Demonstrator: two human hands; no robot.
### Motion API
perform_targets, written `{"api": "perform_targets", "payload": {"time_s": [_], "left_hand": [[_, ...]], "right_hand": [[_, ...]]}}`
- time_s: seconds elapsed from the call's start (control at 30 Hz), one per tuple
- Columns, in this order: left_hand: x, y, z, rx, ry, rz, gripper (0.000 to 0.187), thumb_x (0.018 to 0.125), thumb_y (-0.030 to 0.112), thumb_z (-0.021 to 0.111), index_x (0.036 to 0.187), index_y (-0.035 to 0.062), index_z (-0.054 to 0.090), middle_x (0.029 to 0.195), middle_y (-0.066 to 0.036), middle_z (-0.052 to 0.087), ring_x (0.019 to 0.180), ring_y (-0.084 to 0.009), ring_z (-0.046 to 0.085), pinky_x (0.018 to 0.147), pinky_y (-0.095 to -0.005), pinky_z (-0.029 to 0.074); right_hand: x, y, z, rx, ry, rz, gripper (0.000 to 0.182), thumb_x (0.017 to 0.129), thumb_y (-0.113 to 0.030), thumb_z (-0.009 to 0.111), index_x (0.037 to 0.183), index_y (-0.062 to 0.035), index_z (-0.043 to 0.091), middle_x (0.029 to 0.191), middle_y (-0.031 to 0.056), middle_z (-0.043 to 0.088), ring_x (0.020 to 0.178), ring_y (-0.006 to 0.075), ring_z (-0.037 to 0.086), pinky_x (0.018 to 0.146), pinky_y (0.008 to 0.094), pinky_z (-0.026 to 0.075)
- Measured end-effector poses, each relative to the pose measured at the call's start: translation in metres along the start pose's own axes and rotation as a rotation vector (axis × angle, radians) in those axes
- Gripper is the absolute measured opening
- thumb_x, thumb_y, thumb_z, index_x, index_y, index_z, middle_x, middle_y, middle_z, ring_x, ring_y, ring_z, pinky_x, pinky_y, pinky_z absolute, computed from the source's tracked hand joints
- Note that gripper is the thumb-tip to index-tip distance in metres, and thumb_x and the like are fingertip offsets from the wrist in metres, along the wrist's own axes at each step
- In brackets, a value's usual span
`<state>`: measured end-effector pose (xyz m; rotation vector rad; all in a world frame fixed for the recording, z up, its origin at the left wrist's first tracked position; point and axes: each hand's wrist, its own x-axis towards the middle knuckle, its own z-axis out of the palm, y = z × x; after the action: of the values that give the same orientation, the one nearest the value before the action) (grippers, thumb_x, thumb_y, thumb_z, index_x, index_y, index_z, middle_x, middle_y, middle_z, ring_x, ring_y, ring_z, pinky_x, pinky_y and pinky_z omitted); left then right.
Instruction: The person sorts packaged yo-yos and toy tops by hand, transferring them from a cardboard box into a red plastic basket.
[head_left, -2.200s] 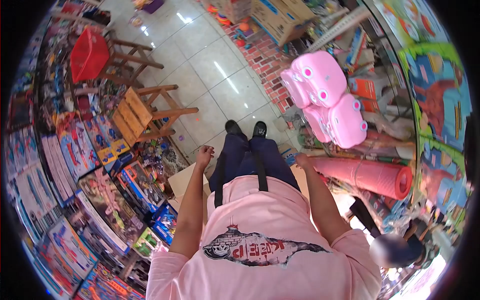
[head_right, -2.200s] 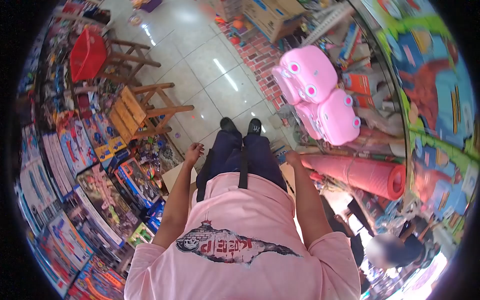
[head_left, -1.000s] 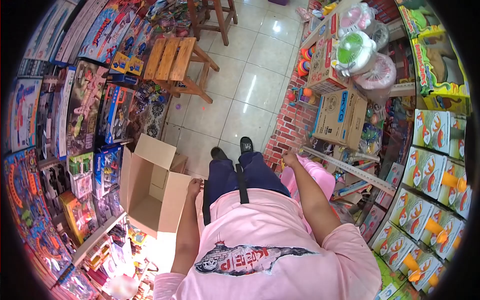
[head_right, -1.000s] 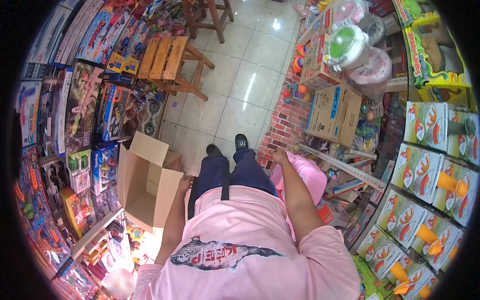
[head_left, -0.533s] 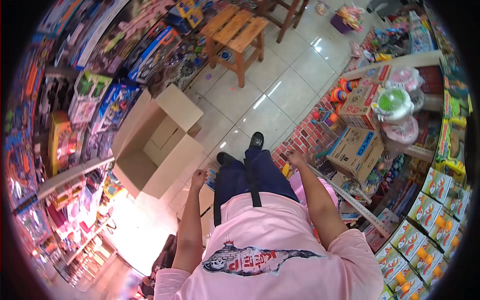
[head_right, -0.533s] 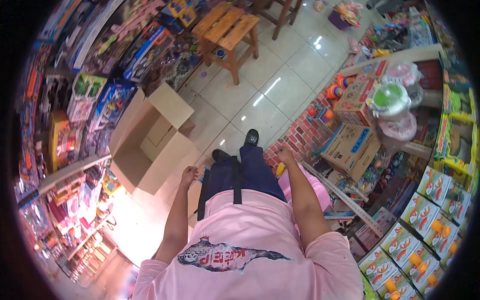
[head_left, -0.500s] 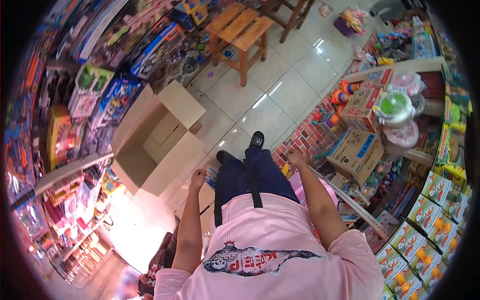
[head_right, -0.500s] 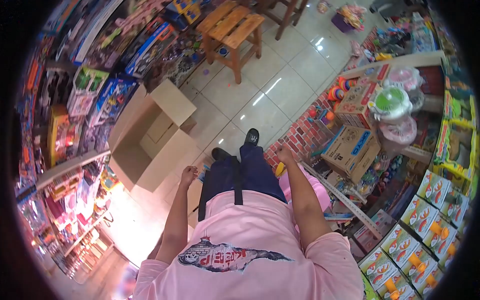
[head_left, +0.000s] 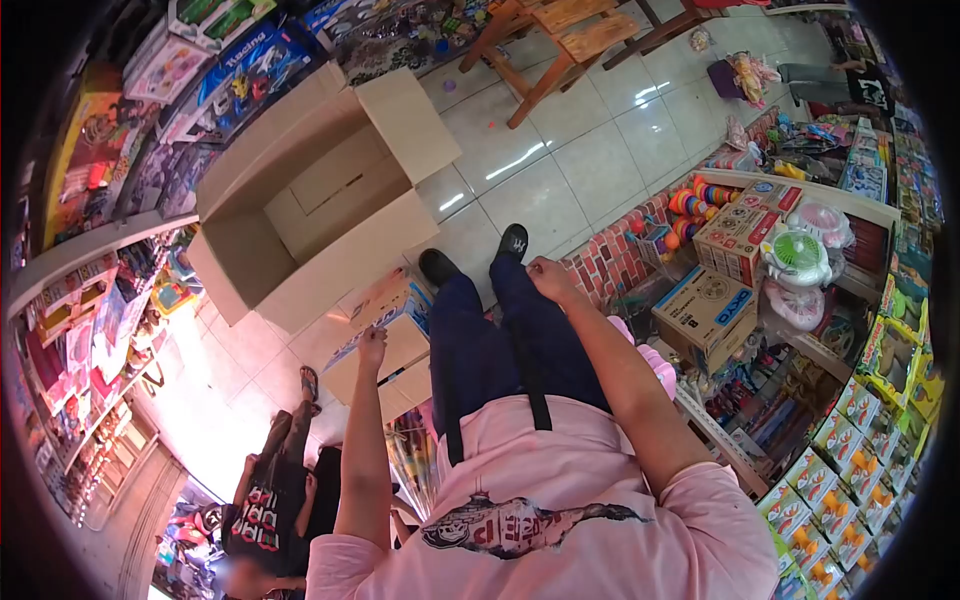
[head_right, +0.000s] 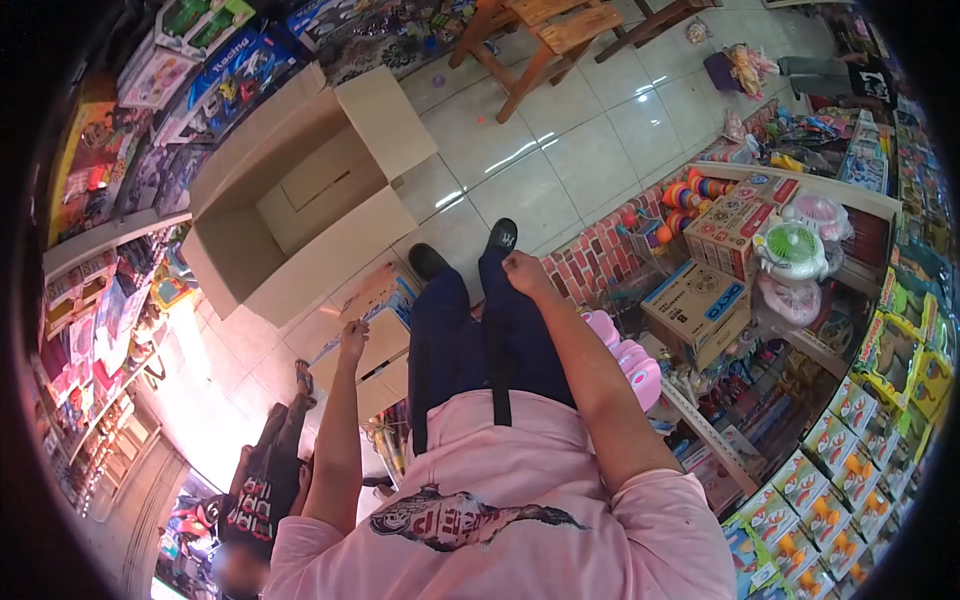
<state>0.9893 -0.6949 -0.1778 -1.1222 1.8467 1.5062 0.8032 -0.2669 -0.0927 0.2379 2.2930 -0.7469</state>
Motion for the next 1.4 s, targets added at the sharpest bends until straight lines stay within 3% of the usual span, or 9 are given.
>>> {"api": "perform_targets", "payload": {"time_s": [0.3,0.37,0.43,0.53,0.7,0.8,1.0,1.17,1.4], "left_hand": [[-0.007,-0.088,-0.068,0.456,0.336,0.019,0.034,0.088,0.031,0.065,0.106,0.0028,0.067,0.104,-0.020,0.065,0.103,-0.0383,0.061,0.091,-0.0443,0.046],[-0.005,-0.126,-0.091,0.500,0.369,-0.020,0.038,0.088,0.033,0.066,0.110,0.0030,0.065,0.110,-0.020,0.062,0.107,-0.0388,0.059,0.094,-0.0451,0.045],[-0.004,-0.140,-0.096,0.545,0.402,-0.061,0.042,0.087,0.035,0.066,0.115,0.0033,0.063,0.117,-0.020,0.059,0.110,-0.0392,0.057,0.096,-0.0460,0.044],[-0.007,-0.160,-0.107,0.628,0.580,-0.299,0.064,0.086,0.038,0.070,0.131,-0.0001,0.047,0.132,-0.023,0.047,0.125,-0.0405,0.044,0.103,-0.0480,0.039],[-0.007,-0.213,-0.126,0.591,0.716,-0.181,0.069,0.084,0.029,0.076,0.131,-0.0061,0.041,0.128,-0.021,0.050,0.120,-0.0331,0.049,0.101,-0.0428,0.041],[-0.004,-0.230,-0.130,-0.347,0.448,-0.239,0.058,0.092,0.033,0.070,0.129,-0.0033,0.044,0.116,-0.011,0.058,0.100,-0.0176,0.058,0.086,-0.0302,0.048],[0.001,-0.196,-0.119,-0.157,0.592,-0.149,0.056,0.093,0.038,0.067,0.126,-0.0028,0.050,0.119,-0.016,0.061,0.101,-0.0233,0.061,0.087,-0.0343,0.049],[-0.008,-0.105,-0.101,0.057,0.717,-0.105,0.060,0.092,0.047,0.065,0.124,-0.0025,0.053,0.116,-0.019,0.063,0.104,-0.0272,0.062,0.089,-0.0379,0.048],[0.013,-0.026,-0.068,0.065,0.462,-0.172,0.066,0.090,0.052,0.065,0.118,-0.0063,0.057,0.109,-0.022,0.066,0.100,-0.0281,0.064,0.087,-0.0383,0.049]], "right_hand": [[0.005,-0.055,0.116,0.027,-0.230,-0.118,0.026,0.091,-0.026,0.065,0.105,-0.0039,0.067,0.094,0.0163,0.071,0.090,0.0278,0.070,0.079,0.0343,0.054],[0.005,-0.059,0.150,0.042,-0.273,-0.157,0.029,0.092,-0.026,0.064,0.108,-0.0023,0.065,0.097,0.0162,0.071,0.091,0.0271,0.070,0.079,0.0333,0.054],[0.003,-0.063,0.182,0.181,-0.274,-0.196,0.032,0.091,-0.028,0.061,0.106,0.0004,0.064,0.094,0.0216,0.069,0.092,0.0401,0.066,0.080,0.0440,0.053],[0.004,-0.063,0.226,0.131,-0.331,-0.198,0.036,0.093,-0.028,0.060,0.110,0.0027,0.061,0.101,0.0218,0.069,0.095,0.0417,0.065,0.082,0.0448,0.053],[-0.003,-0.074,0.264,0.038,-0.516,-0.047,0.052,0.096,-0.034,0.059,0.129,0.0065,0.052,0.116,0.0259,0.065,0.106,0.0362,0.066,0.090,0.0409,0.052],[-0.003,-0.073,0.295,-0.180,-0.668,0.025,0.054,0.095,-0.038,0.058,0.125,0.0073,0.050,0.115,0.0292,0.063,0.105,0.0405,0.064,0.091,0.0445,0.051],[-0.021,-0.076,0.316,-0.068,-0.318,-0.073,0.047,0.092,-0.034,0.060,0.118,0.0038,0.050,0.100,0.0299,0.065,0.098,0.0456,0.063,0.088,0.0502,0.051],[-0.004,-0.097,0.278,-0.022,-0.179,-0.005,0.035,0.091,-0.030,0.062,0.104,0.0001,0.051,0.094,0.0274,0.066,0.091,0.0465,0.064,0.078,0.0537,0.052],[0.029,-0.094,0.198,0.074,0.161,-0.056,0.039,0.089,-0.034,0.064,0.100,0.0029,0.055,0.082,0.0284,0.065,0.083,0.0469,0.064,0.072,0.0540,0.052]]}}
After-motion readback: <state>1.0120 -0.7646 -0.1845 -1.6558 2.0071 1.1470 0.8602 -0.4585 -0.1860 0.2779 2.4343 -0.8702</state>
